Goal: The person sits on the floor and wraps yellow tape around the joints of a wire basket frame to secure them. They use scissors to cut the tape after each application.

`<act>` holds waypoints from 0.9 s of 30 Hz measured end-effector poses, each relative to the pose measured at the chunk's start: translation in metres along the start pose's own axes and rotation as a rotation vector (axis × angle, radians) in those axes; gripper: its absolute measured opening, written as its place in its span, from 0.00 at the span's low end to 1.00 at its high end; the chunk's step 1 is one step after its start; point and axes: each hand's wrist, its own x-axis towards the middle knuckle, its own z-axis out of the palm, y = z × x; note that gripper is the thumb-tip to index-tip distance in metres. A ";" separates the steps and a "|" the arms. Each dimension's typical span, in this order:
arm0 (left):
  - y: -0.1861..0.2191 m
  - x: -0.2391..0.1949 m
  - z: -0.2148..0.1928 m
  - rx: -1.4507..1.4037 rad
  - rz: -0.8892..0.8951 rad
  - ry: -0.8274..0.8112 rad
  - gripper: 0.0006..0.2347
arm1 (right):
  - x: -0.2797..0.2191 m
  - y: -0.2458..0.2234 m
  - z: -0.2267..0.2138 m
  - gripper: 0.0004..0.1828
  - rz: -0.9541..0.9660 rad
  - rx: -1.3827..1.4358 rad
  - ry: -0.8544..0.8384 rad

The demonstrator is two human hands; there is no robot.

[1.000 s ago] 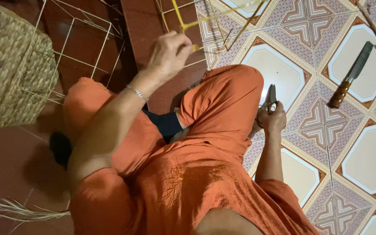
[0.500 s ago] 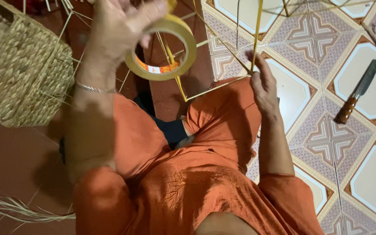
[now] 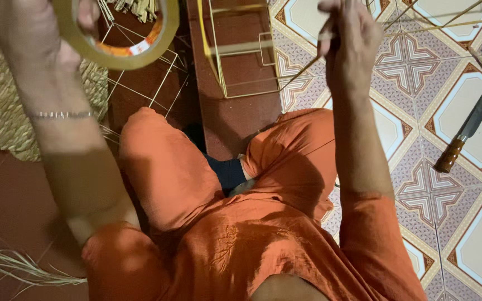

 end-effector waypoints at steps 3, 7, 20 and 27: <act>0.024 -0.033 0.024 0.043 0.003 0.019 0.03 | 0.025 0.006 -0.004 0.29 0.044 -0.009 -0.020; 0.037 -0.067 0.062 0.232 -0.114 -0.070 0.00 | 0.034 0.011 -0.001 0.24 0.034 -0.013 -0.036; -0.039 -0.085 0.152 0.487 0.129 -0.489 0.05 | 0.026 -0.009 0.015 0.15 -0.174 -0.422 0.130; -0.052 -0.089 0.165 0.696 0.363 -0.462 0.06 | -0.047 -0.053 0.045 0.05 -0.470 -0.698 -0.115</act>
